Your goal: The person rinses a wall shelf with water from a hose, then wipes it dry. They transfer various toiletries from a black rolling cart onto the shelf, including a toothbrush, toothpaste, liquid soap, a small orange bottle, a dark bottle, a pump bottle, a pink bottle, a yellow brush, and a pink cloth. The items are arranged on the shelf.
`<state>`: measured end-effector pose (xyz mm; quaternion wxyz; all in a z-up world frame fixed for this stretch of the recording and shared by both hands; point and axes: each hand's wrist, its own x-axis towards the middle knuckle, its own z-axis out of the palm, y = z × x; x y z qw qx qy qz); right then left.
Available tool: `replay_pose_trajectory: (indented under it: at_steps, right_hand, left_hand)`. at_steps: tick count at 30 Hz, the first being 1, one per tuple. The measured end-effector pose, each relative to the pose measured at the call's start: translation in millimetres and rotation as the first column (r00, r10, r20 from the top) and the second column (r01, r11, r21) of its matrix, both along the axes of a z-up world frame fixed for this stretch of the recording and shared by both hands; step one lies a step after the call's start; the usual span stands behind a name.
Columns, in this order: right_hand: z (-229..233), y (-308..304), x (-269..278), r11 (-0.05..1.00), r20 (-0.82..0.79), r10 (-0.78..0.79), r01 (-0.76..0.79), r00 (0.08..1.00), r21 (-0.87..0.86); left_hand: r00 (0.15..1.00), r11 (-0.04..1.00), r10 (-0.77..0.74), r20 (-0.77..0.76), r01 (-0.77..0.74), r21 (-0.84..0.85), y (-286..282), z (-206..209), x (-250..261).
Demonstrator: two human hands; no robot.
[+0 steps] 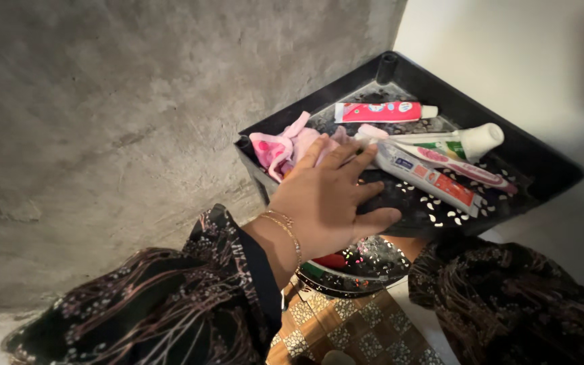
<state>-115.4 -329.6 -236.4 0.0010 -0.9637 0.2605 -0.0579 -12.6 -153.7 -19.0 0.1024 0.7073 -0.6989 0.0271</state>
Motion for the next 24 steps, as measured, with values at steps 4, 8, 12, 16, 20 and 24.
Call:
replay_pose_trajectory:
  at_steps: [4, 8, 12, 16, 20, 24]
  right_hand:
    - [13, -1, 2, 0.996, 0.084, 0.005, -0.012, 0.996, 0.085]
    - [22, 16, -6, 0.975, 0.210, -0.028, -0.020, 0.977, 0.221]
    - [21, 31, -47, 0.881, 0.342, -0.209, 0.024, 0.916, 0.473]
    - [14, 63, -80, 0.657, 0.355, -0.399, -0.006, 0.846, 0.754]
    - [42, 85, -93, 0.130, 0.275, -0.602, -0.247, 0.750, 0.960]
    - [106, 117, -106, 0.034, 0.176, -0.600, -0.195, 0.781, 0.980]
  left_hand:
    - [0.999, 0.998, -0.016, -0.051, 0.013, -0.054, 5, -1, 0]
    - [0.948, 0.910, -0.301, 0.104, 0.318, -0.267, 10, 2, 15]
    - [0.803, 0.895, -0.202, -0.561, -0.082, -0.439, 18, 12, 14]
    - [0.809, 0.826, -0.081, -0.583, -0.273, -0.493, 65, 20, 23]
    - [0.441, 0.786, 0.186, -0.878, -0.603, -0.136, 125, -10, 28]
    - [0.221, 0.793, 0.395, -0.892, -0.572, 0.209, 149, -44, 31]
